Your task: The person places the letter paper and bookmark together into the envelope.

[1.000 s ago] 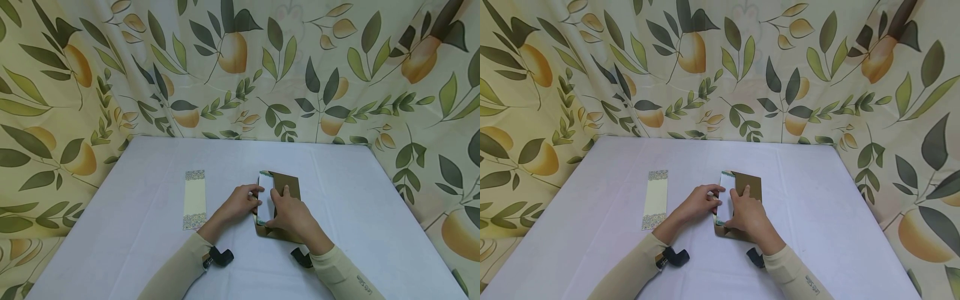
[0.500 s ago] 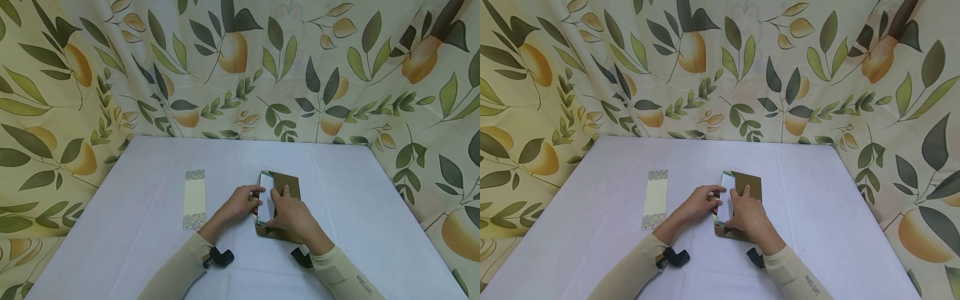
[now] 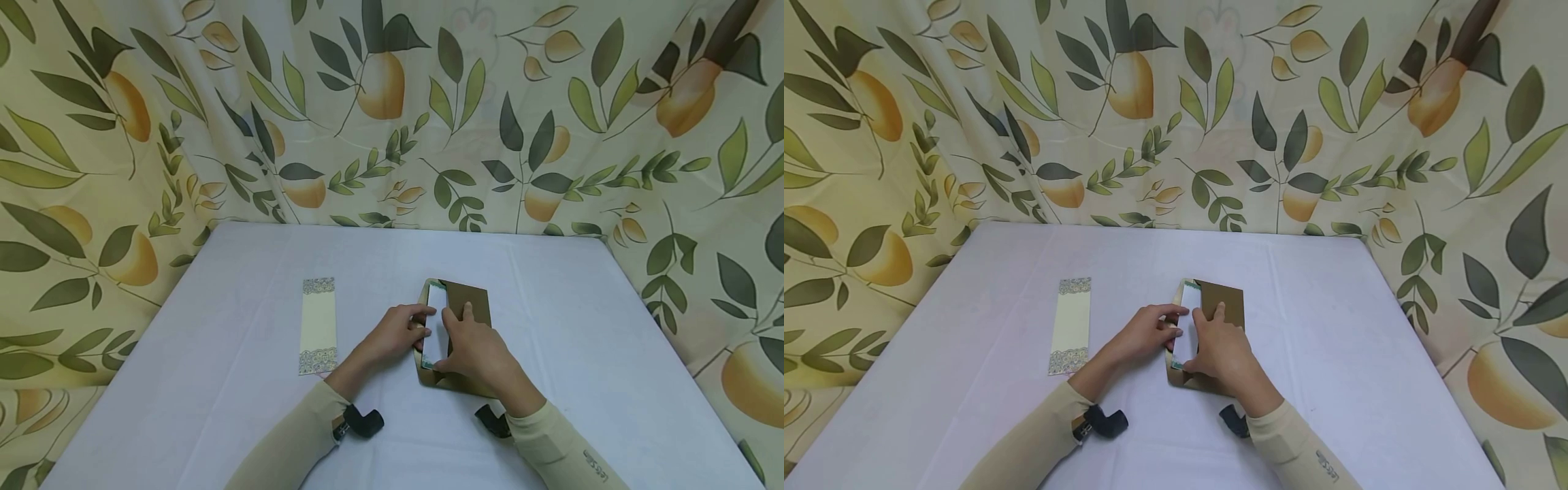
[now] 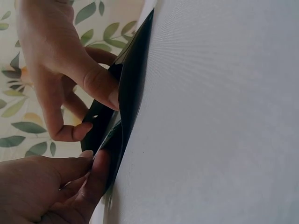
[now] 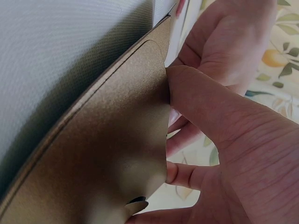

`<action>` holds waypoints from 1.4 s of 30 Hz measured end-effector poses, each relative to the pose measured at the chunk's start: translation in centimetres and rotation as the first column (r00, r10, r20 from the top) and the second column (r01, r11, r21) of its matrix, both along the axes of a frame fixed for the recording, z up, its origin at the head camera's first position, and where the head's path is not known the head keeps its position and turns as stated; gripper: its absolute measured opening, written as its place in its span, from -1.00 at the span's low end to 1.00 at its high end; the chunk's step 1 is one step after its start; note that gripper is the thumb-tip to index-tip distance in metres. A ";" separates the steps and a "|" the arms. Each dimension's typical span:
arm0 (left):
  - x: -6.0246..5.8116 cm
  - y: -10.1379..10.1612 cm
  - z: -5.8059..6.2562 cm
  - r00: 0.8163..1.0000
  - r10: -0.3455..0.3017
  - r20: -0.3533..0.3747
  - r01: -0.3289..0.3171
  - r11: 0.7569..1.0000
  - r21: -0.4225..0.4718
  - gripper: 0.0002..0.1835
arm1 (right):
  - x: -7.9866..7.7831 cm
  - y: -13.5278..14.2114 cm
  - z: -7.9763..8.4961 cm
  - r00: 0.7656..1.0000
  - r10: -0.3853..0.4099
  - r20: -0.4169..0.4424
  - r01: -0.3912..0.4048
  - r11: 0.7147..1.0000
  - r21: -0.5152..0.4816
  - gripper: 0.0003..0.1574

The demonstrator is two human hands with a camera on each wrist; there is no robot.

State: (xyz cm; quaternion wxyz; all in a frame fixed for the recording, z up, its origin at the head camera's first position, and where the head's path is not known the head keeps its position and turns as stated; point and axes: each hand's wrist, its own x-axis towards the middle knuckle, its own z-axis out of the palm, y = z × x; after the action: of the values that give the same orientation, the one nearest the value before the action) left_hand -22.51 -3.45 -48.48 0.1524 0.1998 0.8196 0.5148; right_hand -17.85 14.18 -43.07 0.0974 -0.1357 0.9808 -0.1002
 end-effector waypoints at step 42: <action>0.0 -0.2 0.3 1.000 -0.016 0.010 0.016 0.999 -0.042 -0.37 | -0.2 0.0 0.0 0.999 0.000 0.036 0.001 1.000 -0.010 0.26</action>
State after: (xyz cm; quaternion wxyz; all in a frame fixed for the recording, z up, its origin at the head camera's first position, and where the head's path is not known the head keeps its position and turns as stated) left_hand -22.53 -3.68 -48.17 0.1646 0.2008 0.8280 0.4969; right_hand -18.06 14.19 -43.08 0.1142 -0.1341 0.9785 -0.1074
